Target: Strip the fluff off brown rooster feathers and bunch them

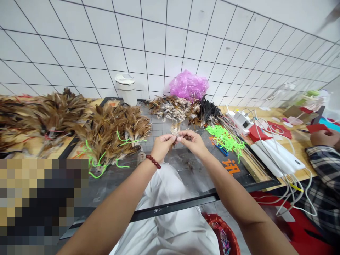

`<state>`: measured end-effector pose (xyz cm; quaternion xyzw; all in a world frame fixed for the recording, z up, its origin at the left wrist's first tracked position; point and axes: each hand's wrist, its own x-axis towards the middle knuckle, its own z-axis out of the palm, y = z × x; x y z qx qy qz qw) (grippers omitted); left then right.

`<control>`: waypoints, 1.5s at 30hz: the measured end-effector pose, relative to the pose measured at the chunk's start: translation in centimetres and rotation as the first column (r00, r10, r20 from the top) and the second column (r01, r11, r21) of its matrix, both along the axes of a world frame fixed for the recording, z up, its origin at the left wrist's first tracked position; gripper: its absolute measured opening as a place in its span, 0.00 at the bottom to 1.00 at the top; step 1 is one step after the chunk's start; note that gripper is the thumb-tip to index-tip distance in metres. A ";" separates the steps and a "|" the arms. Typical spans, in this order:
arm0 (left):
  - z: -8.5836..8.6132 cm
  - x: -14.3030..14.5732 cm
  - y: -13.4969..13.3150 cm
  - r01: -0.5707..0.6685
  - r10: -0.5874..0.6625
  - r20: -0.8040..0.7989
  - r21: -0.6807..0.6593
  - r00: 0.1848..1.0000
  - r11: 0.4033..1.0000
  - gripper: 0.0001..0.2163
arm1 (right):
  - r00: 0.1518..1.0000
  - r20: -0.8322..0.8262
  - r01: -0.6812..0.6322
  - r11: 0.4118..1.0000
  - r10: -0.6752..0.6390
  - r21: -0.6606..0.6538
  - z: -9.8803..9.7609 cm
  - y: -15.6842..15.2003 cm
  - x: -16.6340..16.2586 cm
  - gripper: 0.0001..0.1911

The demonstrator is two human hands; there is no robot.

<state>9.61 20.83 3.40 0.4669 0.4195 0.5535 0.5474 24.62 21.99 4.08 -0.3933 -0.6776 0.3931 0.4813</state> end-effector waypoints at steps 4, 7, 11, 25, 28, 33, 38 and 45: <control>0.2 0.0 -0.2 -0.011 0.011 -0.041 0.013 0.999 1.000 0.10 | 0.995 -0.022 0.096 0.995 -0.096 0.024 0.0 0.1 0.3 0.13; 0.4 0.1 -0.3 -0.024 0.024 -0.048 0.010 0.999 1.000 0.09 | 0.982 -0.103 0.156 0.987 -0.158 -0.033 0.1 0.4 0.8 0.12; 0.3 0.2 -0.2 -0.037 0.038 -0.048 0.005 0.998 0.999 0.09 | 0.947 -0.176 0.266 0.963 -0.268 -0.037 0.3 0.6 1.2 0.13; 0.4 0.3 -0.5 0.013 -0.014 -0.045 -0.017 0.999 1.000 0.09 | 0.999 -0.028 0.032 0.999 -0.033 -0.013 -0.2 0.0 -0.1 0.12; 0.4 0.4 -0.4 0.052 -0.053 -0.048 -0.013 0.997 0.999 0.08 | 0.967 0.084 0.225 0.960 -0.241 0.164 -0.2 0.6 0.6 0.10; 0.1 0.5 -0.2 -0.048 0.046 -0.044 -0.046 0.998 0.998 0.08 | 0.958 -0.077 0.283 0.953 -0.276 0.104 0.9 1.0 2.7 0.10; -0.8 0.4 0.2 -0.075 0.072 -0.088 -0.032 0.994 0.997 0.08 | 0.956 0.067 0.281 0.957 -0.286 0.077 4.1 -5.7 6.5 0.15; -1.0 0.6 0.3 -0.080 0.077 -0.052 -0.057 0.996 0.995 0.08 | 0.710 0.604 -0.012 0.863 0.363 -0.505 4.9 -18.0 14.9 0.15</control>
